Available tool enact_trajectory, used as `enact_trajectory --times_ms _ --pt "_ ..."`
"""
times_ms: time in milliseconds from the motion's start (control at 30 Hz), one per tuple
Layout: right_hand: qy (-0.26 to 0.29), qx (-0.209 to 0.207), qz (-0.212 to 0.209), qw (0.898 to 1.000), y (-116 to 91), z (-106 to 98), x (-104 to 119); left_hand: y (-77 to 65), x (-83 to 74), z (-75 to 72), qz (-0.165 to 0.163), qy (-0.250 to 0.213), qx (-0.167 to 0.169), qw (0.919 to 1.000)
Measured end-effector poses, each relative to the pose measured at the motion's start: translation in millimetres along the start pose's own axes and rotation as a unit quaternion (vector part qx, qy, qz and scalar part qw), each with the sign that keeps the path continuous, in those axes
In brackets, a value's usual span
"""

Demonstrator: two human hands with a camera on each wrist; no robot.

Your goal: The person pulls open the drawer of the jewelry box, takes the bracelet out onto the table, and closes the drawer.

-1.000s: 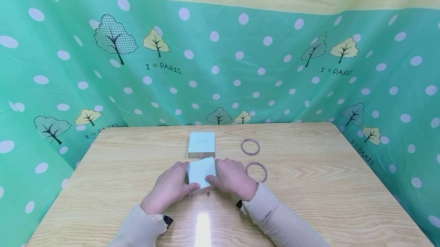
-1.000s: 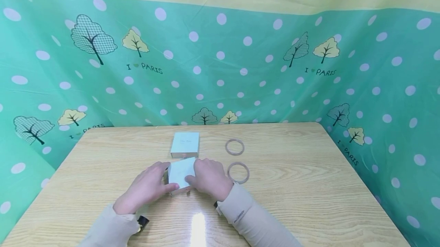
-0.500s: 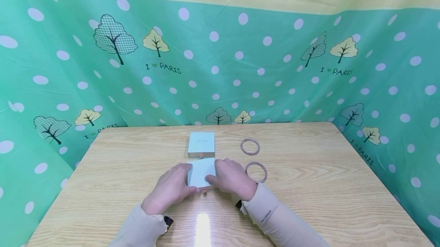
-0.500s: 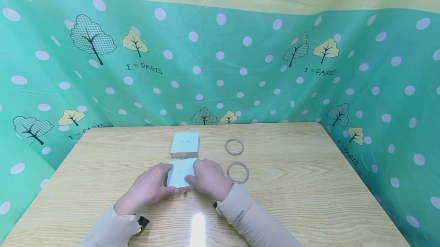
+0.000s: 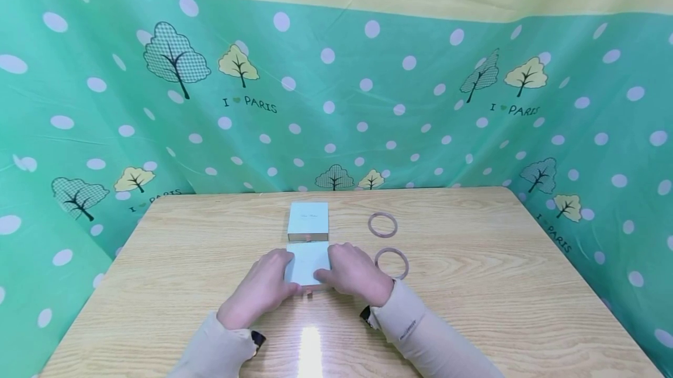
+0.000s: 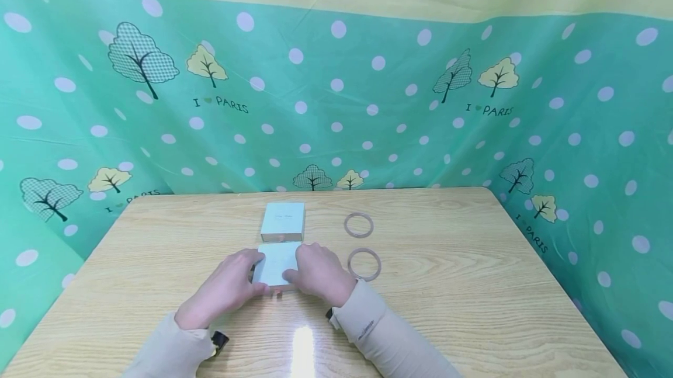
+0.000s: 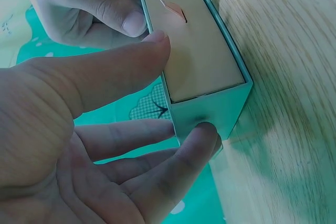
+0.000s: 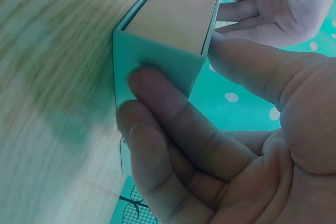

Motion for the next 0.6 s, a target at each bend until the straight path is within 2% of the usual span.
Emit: enact_trajectory --times_ms 400,600 --pt "0.018 0.01 0.0 1.0 0.1 1.7 -0.5 -0.7 -1.7 0.7 0.0 -0.006 0.013 0.9999" --pt "0.027 0.012 -0.001 1.0 1.2 1.8 -1.2 -0.1 -2.0 -0.3 -0.001 -0.002 0.008 1.0"
Point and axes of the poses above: each hand's wrist, its own y-axis towards the middle knuckle, its own z-axis out of the palm, x = y × z, the point moved 9 cm from there along y, towards the middle knuckle, and after that the axes turned 7 degrees about x, right-handed, at the moved point
